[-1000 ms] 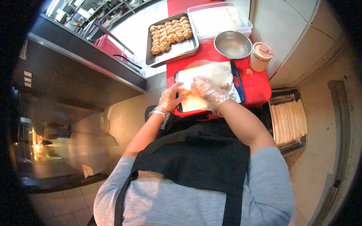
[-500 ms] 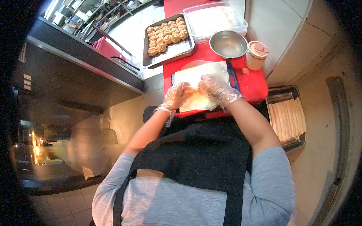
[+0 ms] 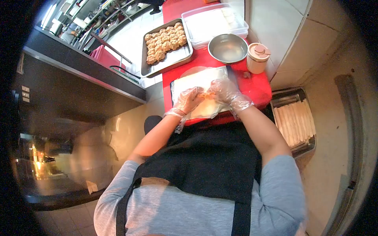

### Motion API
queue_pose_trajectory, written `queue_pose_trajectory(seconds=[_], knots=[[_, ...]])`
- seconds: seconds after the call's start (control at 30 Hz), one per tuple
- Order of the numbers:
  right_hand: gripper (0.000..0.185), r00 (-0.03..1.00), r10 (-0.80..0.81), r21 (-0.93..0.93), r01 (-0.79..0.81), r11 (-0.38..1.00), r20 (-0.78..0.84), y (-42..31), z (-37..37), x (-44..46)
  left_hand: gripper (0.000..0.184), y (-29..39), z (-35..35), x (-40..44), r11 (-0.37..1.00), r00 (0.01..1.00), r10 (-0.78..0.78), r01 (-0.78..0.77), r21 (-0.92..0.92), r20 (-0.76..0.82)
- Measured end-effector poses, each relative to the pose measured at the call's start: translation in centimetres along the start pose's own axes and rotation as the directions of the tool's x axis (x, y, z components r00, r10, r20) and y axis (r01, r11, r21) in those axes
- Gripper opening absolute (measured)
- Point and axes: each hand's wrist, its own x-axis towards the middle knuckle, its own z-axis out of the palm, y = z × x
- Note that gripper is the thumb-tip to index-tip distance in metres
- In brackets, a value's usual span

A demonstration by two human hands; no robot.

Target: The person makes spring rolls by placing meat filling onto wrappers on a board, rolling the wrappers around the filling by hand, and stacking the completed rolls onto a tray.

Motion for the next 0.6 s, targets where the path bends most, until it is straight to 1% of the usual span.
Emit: queue_pose_trajectory(seconds=[0.03, 0.1, 0.13, 0.2, 0.23, 0.3, 0.33, 0.4, 0.43, 0.5, 0.53, 0.6], knots=[[0.027, 1.000, 0.004, 0.048, -0.005, 0.999, 0.011, 0.2, -0.4, -0.1, 0.047, -1.5, 1.6, 0.2, 1.000, 1.000, 0.005, -0.005, -0.013, -0.027], [0.028, 0.999, 0.013, 0.151, -0.017, 0.988, 0.032, 0.8, -0.8, -0.3, 0.047, 0.7, -0.3, 0.3, 1.000, 1.000, 0.002, -0.002, 0.007, -0.023], [0.027, 0.998, -0.045, 0.066, 0.047, 0.997, -0.043, 1.2, -0.8, -0.4, 0.047, 1.6, -0.9, 0.3, 1.000, 1.000, -0.001, 0.001, 0.016, -0.019], [0.026, 0.970, -0.175, -0.115, 0.157, 0.981, -0.171, 2.1, -1.1, -0.7, 0.044, 1.8, -0.3, 0.8, 0.997, 0.995, 0.071, -0.069, 0.019, -0.074], [0.026, 0.988, -0.115, -0.095, 0.105, 0.990, -0.104, 2.4, -1.1, -0.9, 0.043, 2.0, 0.1, 1.1, 0.994, 0.989, 0.105, -0.104, 0.021, -0.101], [0.026, 0.999, 0.006, -0.069, -0.004, 0.998, 0.032, 1.8, -2.0, -1.0, 0.043, 1.0, 2.2, 2.0, 0.998, 0.998, 0.058, -0.059, -0.007, -0.037], [0.027, 1.000, -0.007, -0.028, 0.007, 1.000, 0.019, 1.7, -2.4, -1.3, 0.044, 0.3, 3.3, 2.4, 0.999, 0.999, 0.038, -0.038, -0.019, -0.005], [0.029, 0.999, -0.030, 0.058, 0.031, 0.998, -0.011, 1.6, -3.0, -1.8, 0.041, 2.7, 1.6, 2.9, 0.999, 0.998, 0.048, -0.049, 0.013, 0.031], [0.029, 1.000, -0.017, 0.050, 0.018, 0.999, -0.014, 1.5, -3.4, -2.1, 0.039, 3.6, 0.9, 3.1, 0.998, 0.997, 0.051, -0.053, 0.030, 0.050], [0.028, 1.000, 0.007, 0.035, -0.006, 0.999, -0.017, 1.1, -4.4, -2.6, 0.037, 3.4, 2.4, 4.0, 0.997, 0.996, 0.074, -0.076, 0.029, 0.043], [0.027, 0.999, -0.021, 0.011, 0.021, 1.000, -0.042, 1.7, -4.1, -2.8, 0.036, 3.2, 3.4, 4.3, 0.996, 0.996, 0.084, -0.085, 0.028, 0.040], [0.026, 0.992, -0.078, -0.043, 0.075, 0.996, -0.096, 2.3, -3.9, -2.8, 0.036, 2.8, 4.8, 4.5, 0.994, 0.996, 0.091, -0.090, 0.055, -0.024]])
